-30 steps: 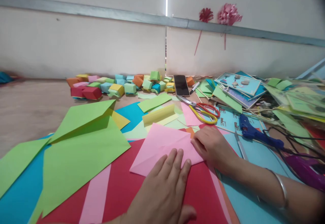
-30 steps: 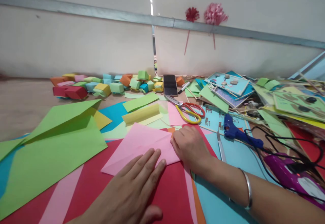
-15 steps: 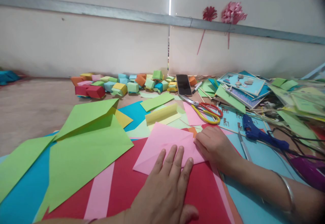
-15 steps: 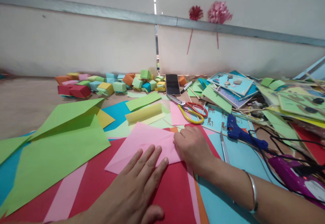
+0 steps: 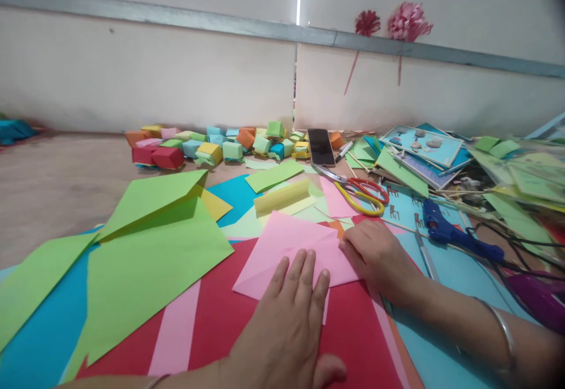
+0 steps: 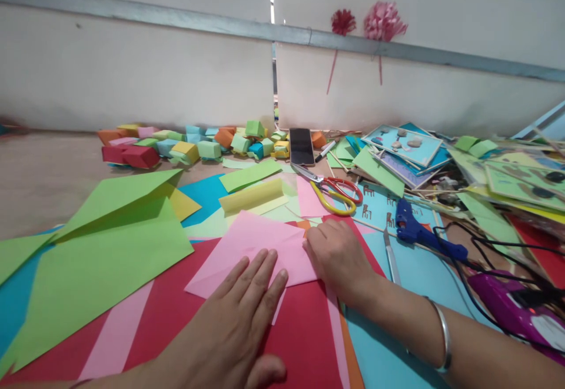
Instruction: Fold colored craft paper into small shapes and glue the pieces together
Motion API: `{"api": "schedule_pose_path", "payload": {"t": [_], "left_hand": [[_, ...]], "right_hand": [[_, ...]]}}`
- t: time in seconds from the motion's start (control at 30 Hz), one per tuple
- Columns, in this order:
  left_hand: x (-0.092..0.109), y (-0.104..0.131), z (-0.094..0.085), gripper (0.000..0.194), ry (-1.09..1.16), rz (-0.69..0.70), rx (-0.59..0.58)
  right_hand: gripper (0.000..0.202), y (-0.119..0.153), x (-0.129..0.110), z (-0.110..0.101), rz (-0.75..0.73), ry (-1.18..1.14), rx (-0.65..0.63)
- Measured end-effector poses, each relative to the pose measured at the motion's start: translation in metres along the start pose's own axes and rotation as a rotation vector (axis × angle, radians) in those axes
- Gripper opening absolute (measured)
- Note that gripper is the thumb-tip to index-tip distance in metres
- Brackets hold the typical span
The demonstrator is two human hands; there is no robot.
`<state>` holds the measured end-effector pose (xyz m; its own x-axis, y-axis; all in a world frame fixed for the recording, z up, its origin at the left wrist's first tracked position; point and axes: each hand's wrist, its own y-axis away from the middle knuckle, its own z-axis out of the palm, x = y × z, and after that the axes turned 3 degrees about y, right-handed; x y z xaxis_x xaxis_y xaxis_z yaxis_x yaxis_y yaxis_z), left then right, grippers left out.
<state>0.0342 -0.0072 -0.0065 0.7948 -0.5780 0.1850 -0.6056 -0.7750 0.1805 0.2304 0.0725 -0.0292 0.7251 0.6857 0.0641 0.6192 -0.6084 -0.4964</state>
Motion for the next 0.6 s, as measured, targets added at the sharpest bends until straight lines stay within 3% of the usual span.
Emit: {"api": "schedule_pose_path", "payload": {"t": [0.13,0.23,0.3,0.4,0.5,0.6], "left_hand": [[0.0,0.0,-0.001,0.092,-0.021,-0.02,-0.022],[-0.003,0.001,-0.001,0.095,-0.049,-0.006,0.05],[-0.009,0.0,-0.003,0.08,-0.056,0.007,0.131],[-0.022,-0.007,-0.011,0.036,-0.042,-0.05,0.206],[-0.035,-0.015,-0.019,0.026,-0.06,-0.207,0.272],[-0.044,-0.019,-0.019,0.02,-0.004,-0.227,0.287]], "right_hand": [[0.028,0.001,0.001,0.003,-0.008,0.026,-0.003],[0.03,0.001,0.0,0.003,-0.022,0.043,-0.007],[0.03,0.0,0.0,0.002,-0.027,0.048,-0.019],[0.03,0.0,0.001,0.0,-0.033,0.062,-0.033],[0.03,0.0,0.002,0.0,-0.044,0.084,-0.033],[0.029,0.0,0.002,0.001,-0.045,0.098,-0.017]]}}
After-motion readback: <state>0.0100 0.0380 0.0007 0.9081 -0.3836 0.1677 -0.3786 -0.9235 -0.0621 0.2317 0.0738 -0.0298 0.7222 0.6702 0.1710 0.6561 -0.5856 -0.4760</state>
